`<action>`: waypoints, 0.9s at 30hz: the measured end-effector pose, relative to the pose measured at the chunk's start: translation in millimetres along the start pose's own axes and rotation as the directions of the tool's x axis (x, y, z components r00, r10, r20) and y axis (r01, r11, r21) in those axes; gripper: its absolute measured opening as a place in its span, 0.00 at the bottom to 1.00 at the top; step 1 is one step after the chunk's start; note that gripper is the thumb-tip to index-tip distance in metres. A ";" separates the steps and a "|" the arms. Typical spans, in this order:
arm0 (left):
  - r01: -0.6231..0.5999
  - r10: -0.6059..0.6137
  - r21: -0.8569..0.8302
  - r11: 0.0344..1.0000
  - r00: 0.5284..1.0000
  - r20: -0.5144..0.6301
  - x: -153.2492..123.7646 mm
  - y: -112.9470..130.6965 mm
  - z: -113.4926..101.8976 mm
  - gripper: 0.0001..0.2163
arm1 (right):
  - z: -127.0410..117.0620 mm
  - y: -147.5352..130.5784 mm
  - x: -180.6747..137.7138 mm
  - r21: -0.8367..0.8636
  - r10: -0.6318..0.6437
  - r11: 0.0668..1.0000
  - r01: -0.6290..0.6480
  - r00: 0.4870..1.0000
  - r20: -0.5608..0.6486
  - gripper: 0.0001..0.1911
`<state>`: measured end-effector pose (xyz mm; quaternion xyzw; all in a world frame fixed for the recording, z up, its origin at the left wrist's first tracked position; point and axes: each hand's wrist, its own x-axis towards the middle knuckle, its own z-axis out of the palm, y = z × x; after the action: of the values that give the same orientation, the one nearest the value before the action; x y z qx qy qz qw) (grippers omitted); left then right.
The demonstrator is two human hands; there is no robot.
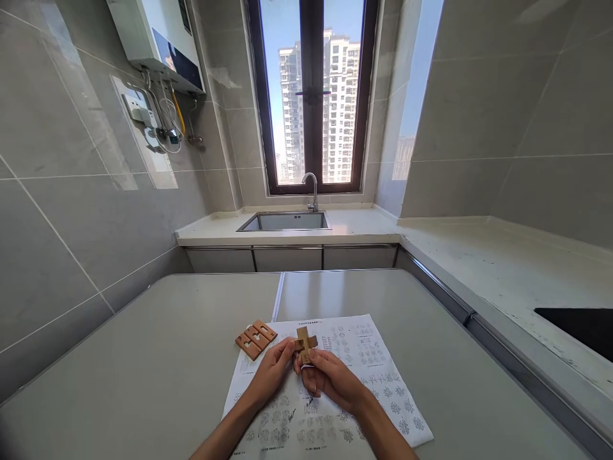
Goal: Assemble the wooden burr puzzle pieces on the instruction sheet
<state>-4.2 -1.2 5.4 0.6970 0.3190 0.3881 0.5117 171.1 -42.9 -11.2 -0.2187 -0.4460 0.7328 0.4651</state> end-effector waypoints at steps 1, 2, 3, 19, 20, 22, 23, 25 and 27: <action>-0.007 0.008 0.021 1.000 1.000 -0.022 0.3 1.1 -0.1 0.22 | 1.5 -1.4 0.0 -0.011 -0.005 1.000 0.005 0.999 -0.033 0.25; -0.015 0.017 0.046 0.999 0.999 -0.046 0.5 1.9 -0.2 0.22 | 3.0 -2.8 0.4 -0.038 -0.014 0.999 0.011 0.997 -0.075 0.25; -0.023 0.029 0.077 0.997 0.997 -0.071 0.7 2.3 -0.3 0.22 | 4.4 -3.9 1.1 -0.077 -0.023 0.997 0.014 0.992 -0.120 0.25; -0.064 0.167 0.398 0.915 0.959 -0.229 -2.3 -0.9 -3.7 0.17 | 8.2 -4.3 0.0 -0.204 -0.075 0.977 0.064 0.996 -0.050 0.27; -0.074 0.201 0.450 0.890 0.949 -0.242 -2.2 -2.0 -5.9 0.16 | 6.7 -2.4 1.4 -0.229 -0.092 0.971 0.071 0.992 -0.084 0.28; -0.106 0.288 0.573 0.813 0.928 -0.237 -1.8 -3.8 -11.7 0.13 | 3.0 1.9 4.4 -0.331 -0.135 0.941 0.063 0.971 -0.198 0.29; -0.125 0.329 0.633 0.764 0.920 -0.216 -1.5 -4.5 -15.1 0.11 | 1.0 4.1 5.6 -0.415 -0.162 0.909 0.038 0.950 -0.266 0.30; -0.149 0.378 0.724 0.673 0.911 -0.165 -0.7 -5.6 -21.9 0.09 | -2.9 8.6 6.9 -0.622 -0.261 0.782 -0.035 0.888 -0.378 0.30; -0.142 0.392 0.776 0.614 0.909 -0.144 0.1 -6.5 -27.6 0.07 | -6.3 12.9 6.6 -0.788 -0.372 0.605 -0.114 0.835 -0.407 0.27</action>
<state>-28.4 13.5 4.0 0.8175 0.4152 0.3949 0.0587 166.3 -36.4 -24.8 -0.5595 -0.5882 0.3332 0.4796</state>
